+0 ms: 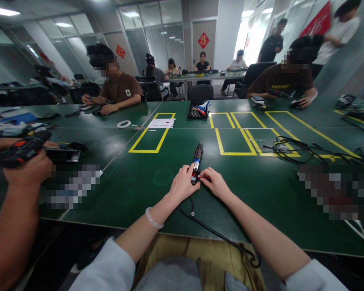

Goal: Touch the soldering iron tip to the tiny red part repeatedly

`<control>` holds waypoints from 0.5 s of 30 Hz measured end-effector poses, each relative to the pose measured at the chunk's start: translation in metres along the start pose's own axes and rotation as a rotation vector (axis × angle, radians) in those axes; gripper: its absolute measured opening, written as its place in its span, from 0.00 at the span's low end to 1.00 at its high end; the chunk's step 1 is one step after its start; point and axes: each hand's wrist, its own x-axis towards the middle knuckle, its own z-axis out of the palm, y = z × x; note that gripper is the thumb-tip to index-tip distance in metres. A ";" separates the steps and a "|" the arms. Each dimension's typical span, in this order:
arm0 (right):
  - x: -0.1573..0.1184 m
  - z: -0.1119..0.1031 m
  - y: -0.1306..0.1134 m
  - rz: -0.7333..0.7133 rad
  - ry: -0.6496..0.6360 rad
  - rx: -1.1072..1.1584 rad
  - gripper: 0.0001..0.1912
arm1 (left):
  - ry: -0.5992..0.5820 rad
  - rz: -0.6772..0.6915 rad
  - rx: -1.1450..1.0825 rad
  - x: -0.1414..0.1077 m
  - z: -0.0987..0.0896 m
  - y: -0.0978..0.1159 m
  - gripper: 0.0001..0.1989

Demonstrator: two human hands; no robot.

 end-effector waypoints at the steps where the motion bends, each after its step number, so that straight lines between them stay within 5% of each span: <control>1: 0.000 0.000 0.000 -0.003 -0.001 0.011 0.03 | 0.003 0.000 0.006 0.000 0.000 0.001 0.34; 15: -0.004 -0.004 -0.005 -0.016 0.021 0.060 0.08 | -0.001 -0.109 0.197 0.008 -0.001 0.019 0.33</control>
